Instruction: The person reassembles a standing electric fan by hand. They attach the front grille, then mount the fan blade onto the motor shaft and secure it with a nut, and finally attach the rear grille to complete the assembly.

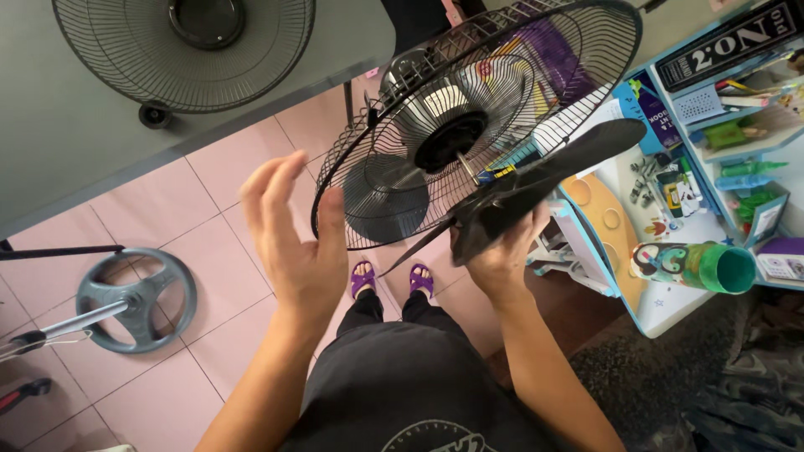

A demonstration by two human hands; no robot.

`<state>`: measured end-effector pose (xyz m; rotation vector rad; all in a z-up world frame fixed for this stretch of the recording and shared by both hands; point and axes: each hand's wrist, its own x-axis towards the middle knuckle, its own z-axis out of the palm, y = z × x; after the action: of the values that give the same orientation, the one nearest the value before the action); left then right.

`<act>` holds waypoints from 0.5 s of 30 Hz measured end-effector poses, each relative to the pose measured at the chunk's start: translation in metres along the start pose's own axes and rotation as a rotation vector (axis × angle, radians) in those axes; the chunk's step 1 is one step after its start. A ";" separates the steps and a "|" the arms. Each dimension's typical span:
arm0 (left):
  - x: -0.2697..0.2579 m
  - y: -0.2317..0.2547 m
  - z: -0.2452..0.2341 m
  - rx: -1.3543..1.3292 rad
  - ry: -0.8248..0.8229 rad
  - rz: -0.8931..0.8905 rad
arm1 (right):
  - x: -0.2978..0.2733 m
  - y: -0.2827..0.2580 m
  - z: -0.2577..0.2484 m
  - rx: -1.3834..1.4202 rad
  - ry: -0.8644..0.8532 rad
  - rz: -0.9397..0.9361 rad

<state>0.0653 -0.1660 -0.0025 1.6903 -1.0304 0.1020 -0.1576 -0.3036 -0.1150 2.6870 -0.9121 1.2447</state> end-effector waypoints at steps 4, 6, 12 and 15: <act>-0.012 0.016 -0.005 -0.108 0.040 0.034 | -0.015 0.004 -0.001 0.022 -0.017 0.112; -0.018 0.028 -0.010 -0.289 -0.158 -0.027 | -0.021 0.002 -0.010 -0.022 -0.037 0.110; 0.009 0.033 0.021 -0.451 -0.865 -0.206 | -0.015 -0.012 -0.050 -0.144 -0.129 0.016; 0.007 0.039 0.048 -0.452 -0.845 -0.107 | -0.016 -0.011 -0.050 -0.191 -0.130 -0.013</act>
<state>0.0232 -0.2101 0.0111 1.3574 -1.4255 -0.9195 -0.1940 -0.2731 -0.0901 2.6414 -0.9726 0.9361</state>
